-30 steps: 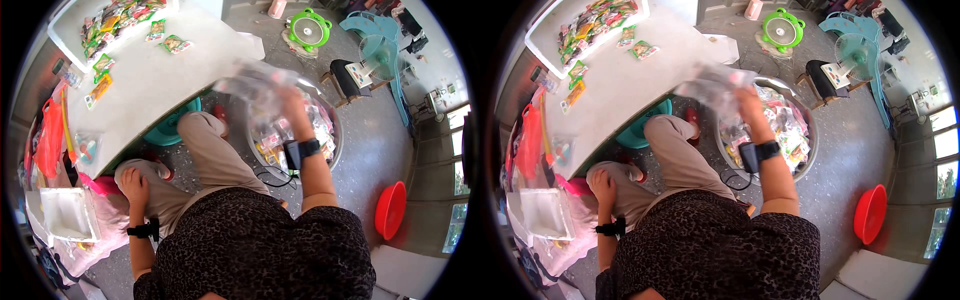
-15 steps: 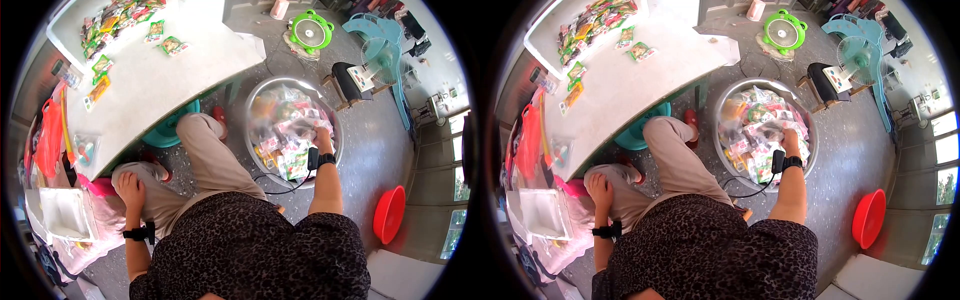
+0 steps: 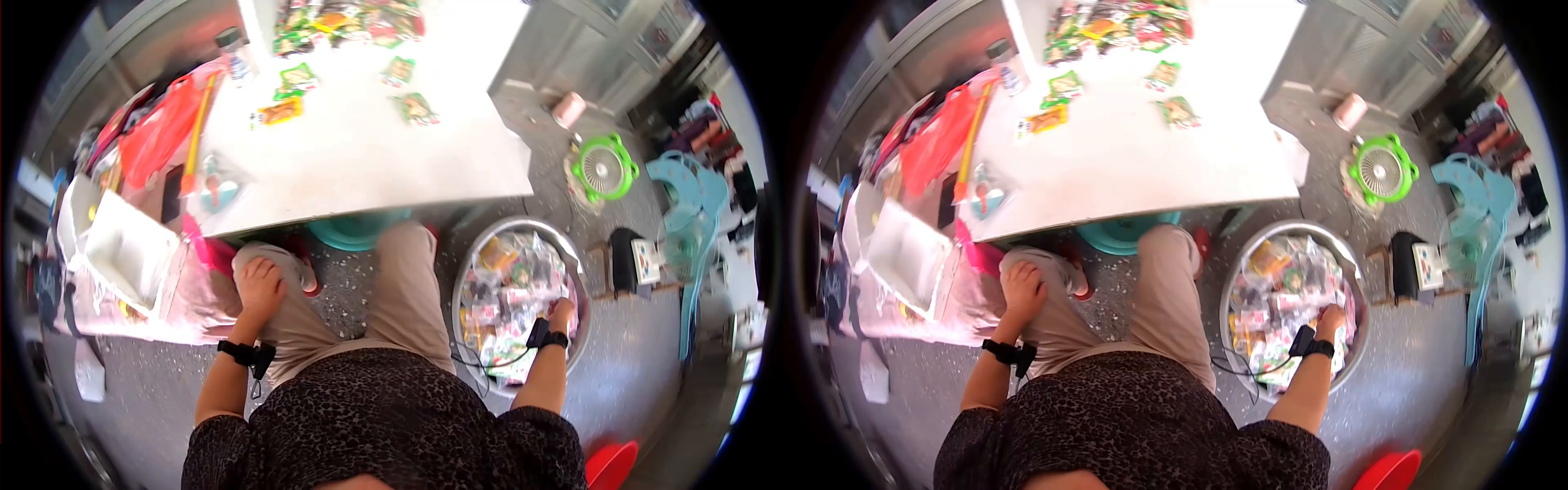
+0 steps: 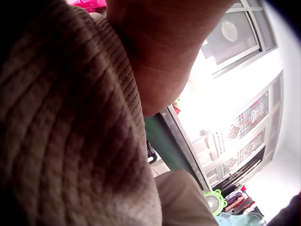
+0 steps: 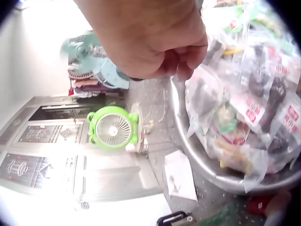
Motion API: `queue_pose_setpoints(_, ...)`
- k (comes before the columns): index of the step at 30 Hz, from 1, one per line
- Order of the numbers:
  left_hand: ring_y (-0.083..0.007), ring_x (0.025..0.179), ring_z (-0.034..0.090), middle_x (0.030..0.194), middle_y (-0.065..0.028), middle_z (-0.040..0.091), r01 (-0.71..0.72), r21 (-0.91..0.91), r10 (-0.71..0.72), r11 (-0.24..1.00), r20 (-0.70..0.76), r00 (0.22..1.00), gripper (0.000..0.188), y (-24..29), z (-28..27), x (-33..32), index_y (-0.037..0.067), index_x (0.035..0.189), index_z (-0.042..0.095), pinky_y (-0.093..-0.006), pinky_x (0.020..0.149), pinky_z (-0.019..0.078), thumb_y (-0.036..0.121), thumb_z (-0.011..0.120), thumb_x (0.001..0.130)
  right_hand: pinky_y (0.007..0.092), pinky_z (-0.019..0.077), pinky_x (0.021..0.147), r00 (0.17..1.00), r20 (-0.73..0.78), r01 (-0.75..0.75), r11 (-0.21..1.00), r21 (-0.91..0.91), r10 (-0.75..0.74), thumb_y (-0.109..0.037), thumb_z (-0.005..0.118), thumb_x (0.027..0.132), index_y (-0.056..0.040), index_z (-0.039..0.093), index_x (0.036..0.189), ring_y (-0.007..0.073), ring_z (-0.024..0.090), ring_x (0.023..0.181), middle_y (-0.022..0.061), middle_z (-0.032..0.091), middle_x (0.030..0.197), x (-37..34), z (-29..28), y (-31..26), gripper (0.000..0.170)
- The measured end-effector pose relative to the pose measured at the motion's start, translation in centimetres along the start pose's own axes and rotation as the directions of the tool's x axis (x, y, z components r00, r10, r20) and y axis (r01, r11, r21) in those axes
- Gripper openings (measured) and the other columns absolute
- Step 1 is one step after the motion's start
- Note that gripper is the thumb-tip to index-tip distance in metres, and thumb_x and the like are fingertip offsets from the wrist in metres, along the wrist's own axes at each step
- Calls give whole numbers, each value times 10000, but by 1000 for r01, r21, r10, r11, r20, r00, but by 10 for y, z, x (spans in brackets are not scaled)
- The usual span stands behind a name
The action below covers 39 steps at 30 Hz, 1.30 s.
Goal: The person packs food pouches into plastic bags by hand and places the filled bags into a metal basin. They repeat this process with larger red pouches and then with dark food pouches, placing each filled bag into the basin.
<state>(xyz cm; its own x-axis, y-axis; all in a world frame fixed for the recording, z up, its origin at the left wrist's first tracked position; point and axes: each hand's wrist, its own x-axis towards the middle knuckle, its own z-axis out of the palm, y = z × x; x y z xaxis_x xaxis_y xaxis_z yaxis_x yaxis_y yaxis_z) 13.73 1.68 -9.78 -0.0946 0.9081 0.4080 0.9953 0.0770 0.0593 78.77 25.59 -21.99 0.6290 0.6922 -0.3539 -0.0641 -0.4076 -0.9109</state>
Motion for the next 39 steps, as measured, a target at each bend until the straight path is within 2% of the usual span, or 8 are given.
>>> queue_pose_setpoints(6, -256, 918, 456, 886, -73, 524, 88, -140, -94, 986, -41, 995, 204, -8, -1, -2, 72, 764, 542, -384, 807, 330, 173, 573, 589, 207, 381, 432, 858, 360, 399, 917, -15, -367, -94, 464, 710, -13, 481, 899, 112, 493, 524, 55, 513, 669, -103, 119, -72, 206)
queue_pose_setpoints(12, -324, 866, 471, 887, -151, 508, 172, -300, -262, 938, -292, 920, 282, -42, -17, -11, 17, 855, 508, -409, 769, 374, 55, 595, 589, 281, 420, 706, 411, 694, 736, 664, 129, -591, -99, 527, 752, 14, 442, 1023, 185, 509, 838, 103, 519, 905, -217, 220, -72, 306)
queue_pose_setpoints(16, -317, 851, 478, 876, -160, 508, 379, -56, -366, 924, -425, 828, 256, -102, -57, -26, 4, 859, 506, -389, 748, 387, 47, 564, 613, 357, 401, 770, 11, 759, 973, 182, 142, -651, -116, 568, 714, 22, 451, 1004, 309, 489, 930, 171, 509, 963, -282, 253, -66, 342)
queue_pose_setpoints(19, -327, 893, 464, 922, -170, 508, 550, 117, -441, 827, -471, 764, 285, -166, -86, -51, 8, 927, 500, -383, 779, 380, 87, 542, 656, 407, 370, 796, -153, 799, 971, 63, 232, -581, -141, 585, 678, 0, 464, 997, 352, 456, 960, 178, 498, 991, -292, 267, -46, 369)
queue_pose_setpoints(20, -323, 907, 461, 944, -167, 505, 635, 164, -515, 754, -453, 728, 308, -185, -92, -61, 15, 952, 496, -385, 787, 380, 108, 537, 662, 428, 348, 802, -174, 796, 985, -93, 147, -580, -161, 580, 659, -21, 478, 972, 336, 440, 990, 148, 499, 1012, -299, 265, -42, 358)
queue_pose_setpoints(27, -287, 1037, 432, 1113, -104, 468, 860, 306, -913, 408, 159, 377, 415, -232, -110, -94, 126, 1107, 460, -390, 834, 376, 277, 482, 722, 443, 332, 804, -175, 798, 984, -129, 122, -577, -164, 559, 644, -46, 498, 908, 323, 432, 1001, 121, 507, 1005, -289, 274, -32, 295)
queue_pose_setpoints(31, -288, 1013, 455, 1070, -124, 497, 909, 256, -942, 331, 154, 299, 398, -230, -117, -84, 152, 1088, 486, -387, 810, 389, 315, 486, 724, 440, 335, 792, -160, 810, 987, -115, 115, -564, -156, 556, 640, -48, 503, 885, 318, 431, 1001, 116, 509, 994, -296, 272, -36, 273)
queue_pose_setpoints(39, -306, 918, 488, 932, -137, 535, 770, 402, -854, 496, 62, 517, 225, -256, -95, -86, 80, 866, 568, -409, 741, 414, 224, 446, 743, 437, 335, 788, -162, 815, 987, -95, 132, -557, -146, 555, 640, -48, 503, 878, 317, 432, 996, 114, 509, 987, -297, 274, -35, 262)
